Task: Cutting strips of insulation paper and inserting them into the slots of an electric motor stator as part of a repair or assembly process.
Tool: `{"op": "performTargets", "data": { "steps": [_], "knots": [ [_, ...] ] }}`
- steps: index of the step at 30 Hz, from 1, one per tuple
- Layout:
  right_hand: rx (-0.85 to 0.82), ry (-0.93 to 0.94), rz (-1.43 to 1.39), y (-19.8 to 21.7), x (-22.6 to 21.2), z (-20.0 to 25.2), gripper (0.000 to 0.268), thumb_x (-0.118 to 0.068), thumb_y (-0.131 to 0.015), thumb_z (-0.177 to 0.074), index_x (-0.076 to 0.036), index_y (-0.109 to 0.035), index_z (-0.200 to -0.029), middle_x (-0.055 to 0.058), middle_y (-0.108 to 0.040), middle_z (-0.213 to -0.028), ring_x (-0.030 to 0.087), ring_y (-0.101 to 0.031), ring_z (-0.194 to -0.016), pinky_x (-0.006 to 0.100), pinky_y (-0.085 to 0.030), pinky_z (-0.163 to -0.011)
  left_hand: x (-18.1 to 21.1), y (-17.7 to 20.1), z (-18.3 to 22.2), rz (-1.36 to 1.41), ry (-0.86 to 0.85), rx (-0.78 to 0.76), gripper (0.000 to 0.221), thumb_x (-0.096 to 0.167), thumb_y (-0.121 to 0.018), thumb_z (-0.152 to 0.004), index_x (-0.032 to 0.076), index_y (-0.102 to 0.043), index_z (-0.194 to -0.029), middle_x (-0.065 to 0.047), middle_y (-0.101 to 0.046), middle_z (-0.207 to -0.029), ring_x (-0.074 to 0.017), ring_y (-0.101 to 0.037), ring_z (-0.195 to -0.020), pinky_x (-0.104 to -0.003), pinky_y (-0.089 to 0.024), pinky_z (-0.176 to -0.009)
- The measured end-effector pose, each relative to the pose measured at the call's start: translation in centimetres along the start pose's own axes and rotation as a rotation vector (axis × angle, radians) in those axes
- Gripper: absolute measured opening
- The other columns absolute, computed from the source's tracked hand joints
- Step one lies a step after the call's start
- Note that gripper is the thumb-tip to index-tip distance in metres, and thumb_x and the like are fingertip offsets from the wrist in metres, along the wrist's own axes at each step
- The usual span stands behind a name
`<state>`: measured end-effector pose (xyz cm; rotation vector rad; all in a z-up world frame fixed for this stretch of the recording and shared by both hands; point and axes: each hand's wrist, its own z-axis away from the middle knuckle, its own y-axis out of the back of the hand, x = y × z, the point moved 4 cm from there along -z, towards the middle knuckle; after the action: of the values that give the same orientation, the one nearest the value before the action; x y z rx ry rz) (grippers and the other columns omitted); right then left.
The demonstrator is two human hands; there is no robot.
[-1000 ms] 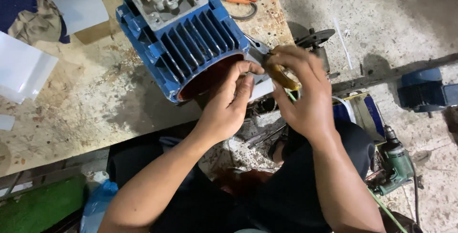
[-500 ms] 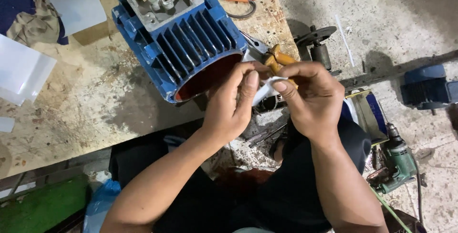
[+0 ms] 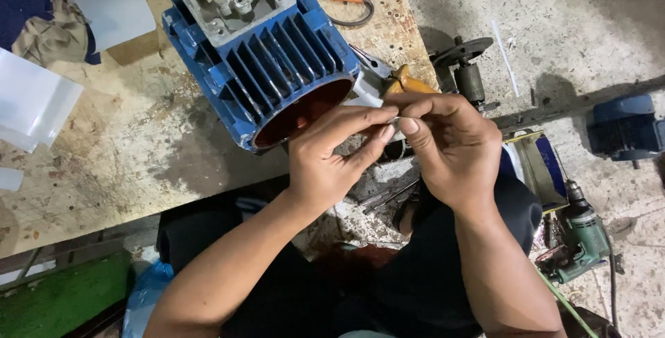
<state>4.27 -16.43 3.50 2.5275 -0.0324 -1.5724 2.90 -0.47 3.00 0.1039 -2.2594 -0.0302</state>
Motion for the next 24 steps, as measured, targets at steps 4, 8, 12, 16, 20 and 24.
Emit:
{"op": "performTargets", "data": {
  "steps": [4,8,12,16,20,24],
  "knots": [
    [0.017,-0.021,0.023,0.3,0.6,0.5,0.014,0.001,-0.07,-0.1,0.011,-0.062,-0.106,0.026,-0.076,-0.102,0.029,-0.076,-0.098,0.041,-0.064,-0.085,-0.6,0.3,0.4,0.029,0.03,0.021,0.023,-0.005,-0.077,-0.093,0.001,-0.075,-0.115,-0.018,-0.078,-0.109,-0.0264,-0.078,-0.096,-0.039,-0.066,-0.084],
    [0.044,-0.039,0.004,0.3,0.6,0.5,0.018,-0.001,-0.077,-0.095,0.01,-0.066,-0.104,0.023,-0.077,-0.091,0.026,-0.075,-0.095,0.039,-0.064,-0.085,-0.9,0.7,-0.1,0.154,0.043,-0.036,0.022,-0.007,-0.076,-0.092,0.0,-0.075,-0.113,-0.017,-0.078,-0.096,-0.0206,-0.074,-0.075,-0.036,-0.065,-0.072],
    [0.092,-0.079,-0.049,-0.1,0.4,0.7,0.018,0.001,-0.078,-0.094,0.01,-0.067,-0.105,0.025,-0.077,-0.091,0.023,-0.07,-0.099,0.038,-0.064,-0.087,-0.5,0.0,0.4,0.057,-0.027,0.032,0.025,-0.011,-0.079,-0.085,-0.001,-0.076,-0.108,-0.017,-0.077,-0.09,-0.0203,-0.071,-0.068,-0.036,-0.063,-0.065],
    [0.101,-0.085,-0.016,-0.2,0.2,0.8,0.012,0.006,-0.072,-0.096,0.01,-0.069,-0.107,0.026,-0.076,-0.091,0.027,-0.071,-0.1,0.04,-0.064,-0.087,-0.6,-0.1,0.8,-0.023,-0.055,0.02,0.025,-0.009,-0.079,-0.085,0.001,-0.077,-0.108,-0.016,-0.076,-0.087,-0.0189,-0.069,-0.065,-0.034,-0.062,-0.062],
    [0.043,-0.091,-0.023,-0.5,-0.5,0.8,0.011,0.012,-0.061,-0.097,0.01,-0.069,-0.105,0.025,-0.075,-0.101,0.029,-0.077,-0.099,0.038,-0.066,-0.092,-0.6,-0.2,1.8,-0.106,-0.118,-0.013,0.034,-0.011,-0.083,-0.087,0.004,-0.074,-0.116,-0.013,-0.073,-0.096,-0.0177,-0.069,-0.074,-0.03,-0.063,-0.069],
    [-0.022,-0.075,-0.058,-0.7,-0.8,1.0,0.007,0.005,-0.059,-0.104,0.005,-0.067,-0.104,0.019,-0.074,-0.103,0.032,-0.079,-0.105,0.039,-0.068,-0.103,-0.8,-0.1,2.6,-0.305,-0.229,-0.075,0.038,-0.009,-0.085,-0.088,0.007,-0.072,-0.12,-0.01,-0.069,-0.104,-0.02,-0.074,-0.086,-0.032,-0.068,-0.08]
  ]
}}
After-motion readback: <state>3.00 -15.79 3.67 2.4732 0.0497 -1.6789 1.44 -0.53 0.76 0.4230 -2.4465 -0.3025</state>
